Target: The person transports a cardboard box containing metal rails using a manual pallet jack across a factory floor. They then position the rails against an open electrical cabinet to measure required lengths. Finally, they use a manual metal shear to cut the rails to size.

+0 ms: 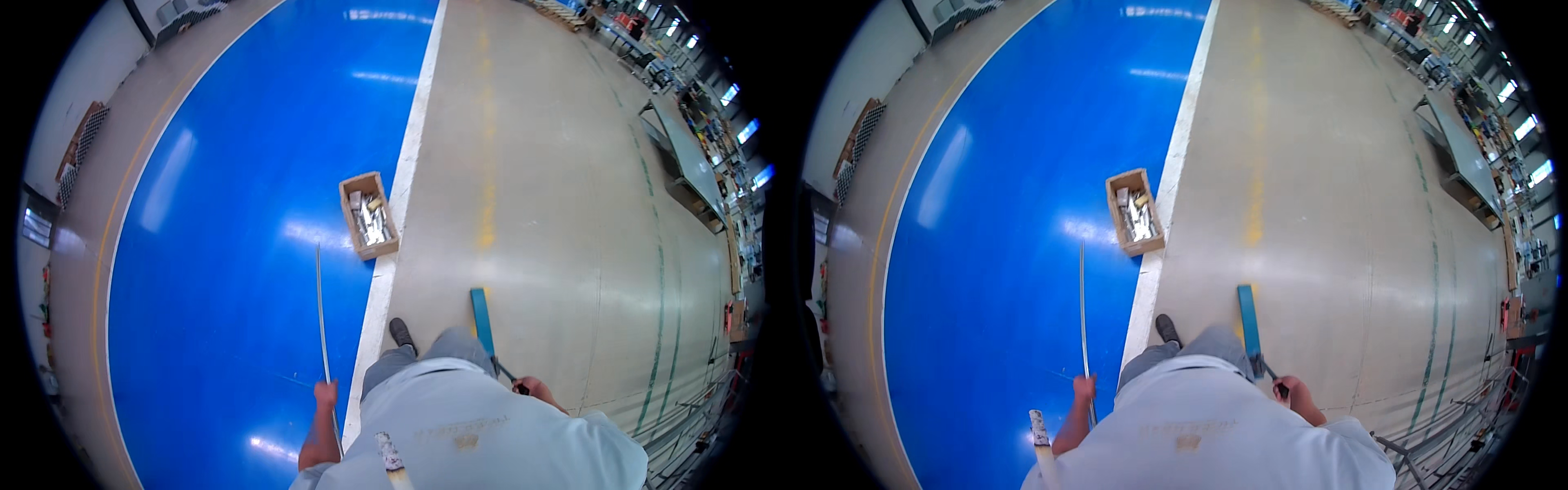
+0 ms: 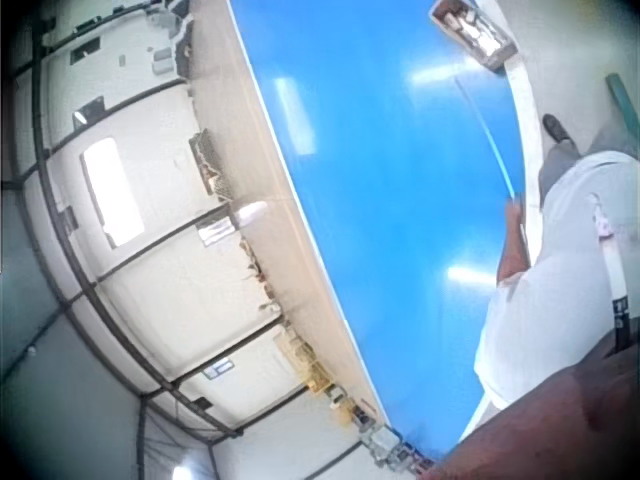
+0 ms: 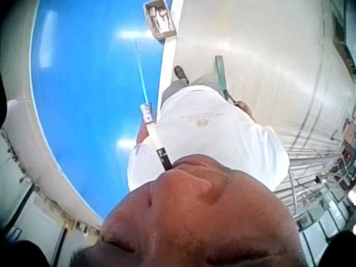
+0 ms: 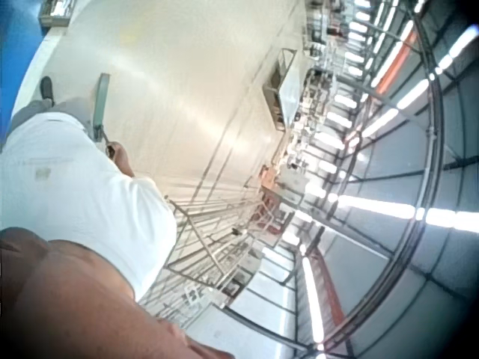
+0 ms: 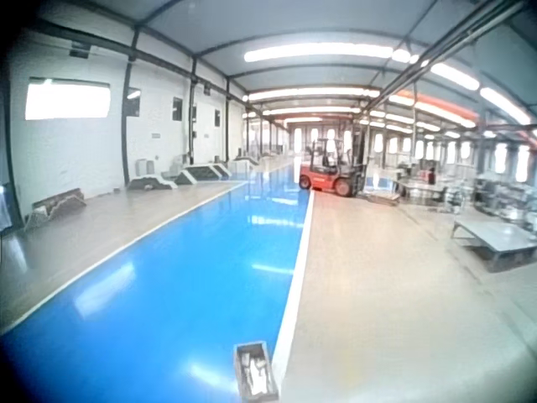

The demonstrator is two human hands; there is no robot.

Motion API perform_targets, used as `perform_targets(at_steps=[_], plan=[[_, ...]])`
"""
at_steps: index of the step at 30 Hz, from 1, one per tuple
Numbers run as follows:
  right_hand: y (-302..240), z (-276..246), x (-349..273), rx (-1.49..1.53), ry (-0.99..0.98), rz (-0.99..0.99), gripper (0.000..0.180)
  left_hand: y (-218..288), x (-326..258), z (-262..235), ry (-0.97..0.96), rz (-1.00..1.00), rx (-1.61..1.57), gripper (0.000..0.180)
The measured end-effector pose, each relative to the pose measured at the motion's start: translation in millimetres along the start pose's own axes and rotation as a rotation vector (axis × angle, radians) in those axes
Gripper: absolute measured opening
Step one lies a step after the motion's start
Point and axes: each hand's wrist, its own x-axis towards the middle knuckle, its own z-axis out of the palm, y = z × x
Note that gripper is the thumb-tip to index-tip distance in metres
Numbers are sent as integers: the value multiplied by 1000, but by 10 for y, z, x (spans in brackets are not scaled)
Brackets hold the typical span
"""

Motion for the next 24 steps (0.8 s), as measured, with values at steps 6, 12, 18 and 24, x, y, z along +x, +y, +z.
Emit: perform_targets(at_steps=[6,12,18,24], plan=[[-1794,1379,153,87,42,-4,15,1638,1558,-1062,36,37,-217,34],[-3700,2605,57,106,-7,-29,14,3035,2420,-1636,209,132,-159,29],[-5367,3565,-201,87,-59,49,14,3767,2964,-1596,123,-105,-370,28],[-6648,4255,-183,-44,-24,-57,15,4619,3712,-1586,91,-175,-313,24]])
